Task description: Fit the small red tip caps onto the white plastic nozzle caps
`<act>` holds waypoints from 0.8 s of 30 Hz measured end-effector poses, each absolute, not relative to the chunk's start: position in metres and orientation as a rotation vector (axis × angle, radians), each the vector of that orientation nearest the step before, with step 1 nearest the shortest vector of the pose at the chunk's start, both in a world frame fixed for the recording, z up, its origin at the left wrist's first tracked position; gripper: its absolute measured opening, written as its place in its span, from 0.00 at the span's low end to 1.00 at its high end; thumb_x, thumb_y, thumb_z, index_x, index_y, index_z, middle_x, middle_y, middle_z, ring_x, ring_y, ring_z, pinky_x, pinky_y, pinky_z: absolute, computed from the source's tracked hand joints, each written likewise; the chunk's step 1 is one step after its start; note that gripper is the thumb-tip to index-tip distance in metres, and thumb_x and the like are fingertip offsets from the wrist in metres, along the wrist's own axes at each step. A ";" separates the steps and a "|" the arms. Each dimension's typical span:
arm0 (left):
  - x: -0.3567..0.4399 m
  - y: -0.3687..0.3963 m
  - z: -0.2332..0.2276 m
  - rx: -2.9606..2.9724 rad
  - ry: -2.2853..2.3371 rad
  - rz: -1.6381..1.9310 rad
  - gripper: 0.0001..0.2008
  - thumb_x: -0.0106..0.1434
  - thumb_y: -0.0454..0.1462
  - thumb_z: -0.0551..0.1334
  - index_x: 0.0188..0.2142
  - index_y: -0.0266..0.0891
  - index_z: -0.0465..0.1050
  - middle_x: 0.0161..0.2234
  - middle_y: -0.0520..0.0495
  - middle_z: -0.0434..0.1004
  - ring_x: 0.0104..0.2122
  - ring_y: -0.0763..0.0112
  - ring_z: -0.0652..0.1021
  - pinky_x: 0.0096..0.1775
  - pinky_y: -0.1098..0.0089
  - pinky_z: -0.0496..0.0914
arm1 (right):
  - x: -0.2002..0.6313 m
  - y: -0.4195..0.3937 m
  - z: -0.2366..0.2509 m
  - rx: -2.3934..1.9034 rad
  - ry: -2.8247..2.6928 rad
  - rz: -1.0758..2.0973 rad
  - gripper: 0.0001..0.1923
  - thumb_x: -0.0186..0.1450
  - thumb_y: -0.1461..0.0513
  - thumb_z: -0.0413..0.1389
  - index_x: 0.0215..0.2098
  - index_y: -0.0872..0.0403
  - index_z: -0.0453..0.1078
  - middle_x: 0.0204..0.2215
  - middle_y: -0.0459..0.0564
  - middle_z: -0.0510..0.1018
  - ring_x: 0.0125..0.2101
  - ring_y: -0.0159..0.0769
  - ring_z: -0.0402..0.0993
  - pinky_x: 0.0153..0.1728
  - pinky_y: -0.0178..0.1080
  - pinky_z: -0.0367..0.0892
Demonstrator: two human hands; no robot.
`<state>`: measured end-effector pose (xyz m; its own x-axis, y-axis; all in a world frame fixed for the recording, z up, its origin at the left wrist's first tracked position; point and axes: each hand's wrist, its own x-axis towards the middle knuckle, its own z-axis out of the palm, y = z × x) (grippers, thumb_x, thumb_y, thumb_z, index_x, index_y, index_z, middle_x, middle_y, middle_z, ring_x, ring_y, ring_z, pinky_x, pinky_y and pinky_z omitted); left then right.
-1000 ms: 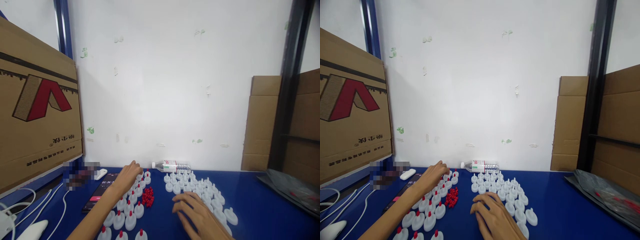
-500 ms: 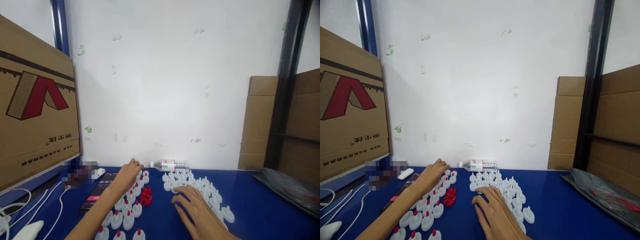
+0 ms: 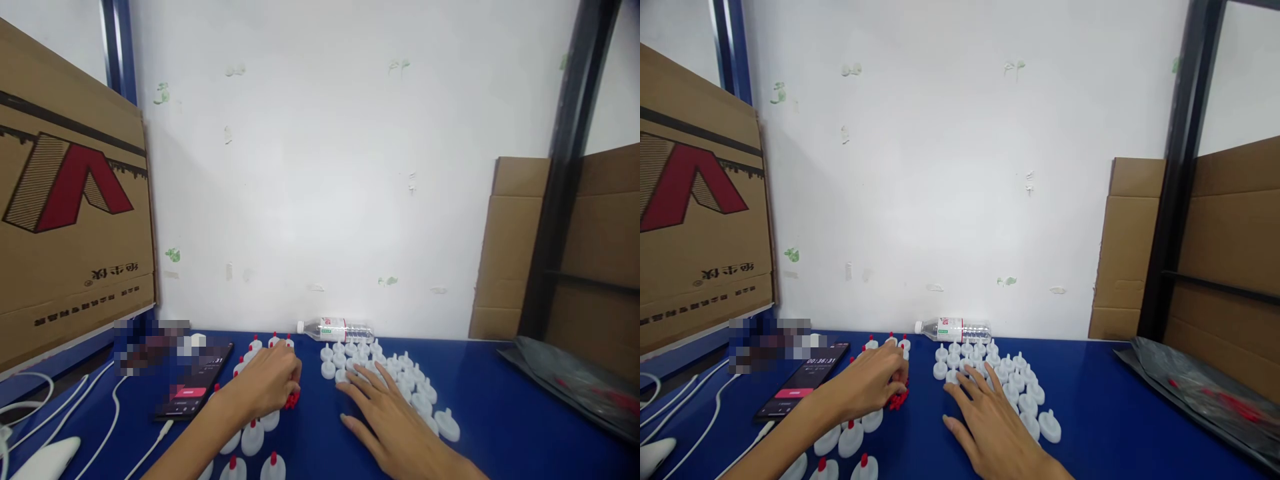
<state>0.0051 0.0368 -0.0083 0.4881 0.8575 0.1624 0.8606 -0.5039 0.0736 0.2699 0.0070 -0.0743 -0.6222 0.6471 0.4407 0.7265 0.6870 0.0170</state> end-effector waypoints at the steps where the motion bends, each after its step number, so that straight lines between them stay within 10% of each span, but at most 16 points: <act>1: 0.005 0.036 -0.008 -2.713 -1.577 -0.275 0.05 0.61 0.33 0.66 0.29 0.42 0.80 0.36 0.46 0.79 0.36 0.61 0.78 0.33 0.68 0.65 | 0.269 0.007 -0.073 -1.074 -2.488 -0.259 0.20 0.75 0.54 0.50 0.64 0.47 0.64 0.59 0.53 0.74 0.63 0.53 0.65 0.64 0.65 0.57; 14: 0.010 0.029 -0.011 -2.792 -1.618 -0.201 0.05 0.58 0.31 0.65 0.28 0.42 0.78 0.34 0.46 0.80 0.35 0.61 0.79 0.32 0.69 0.65 | 0.274 0.012 -0.081 -1.048 -2.495 -0.155 0.25 0.76 0.52 0.49 0.68 0.49 0.60 0.64 0.54 0.69 0.65 0.50 0.62 0.67 0.60 0.53; 24: 0.013 0.028 -0.008 -2.724 -1.589 -0.260 0.08 0.67 0.35 0.59 0.35 0.43 0.78 0.38 0.44 0.80 0.38 0.58 0.79 0.37 0.66 0.66 | 0.264 0.001 -0.070 -1.075 -2.396 -0.023 0.10 0.73 0.59 0.55 0.52 0.48 0.71 0.47 0.48 0.81 0.48 0.43 0.78 0.60 0.54 0.63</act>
<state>0.0131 0.0277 -0.0083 0.4820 0.8665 0.1299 0.8628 -0.4953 0.1018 0.2640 0.0010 -0.0699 -0.5570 0.6942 0.4560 0.7027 0.6865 -0.1867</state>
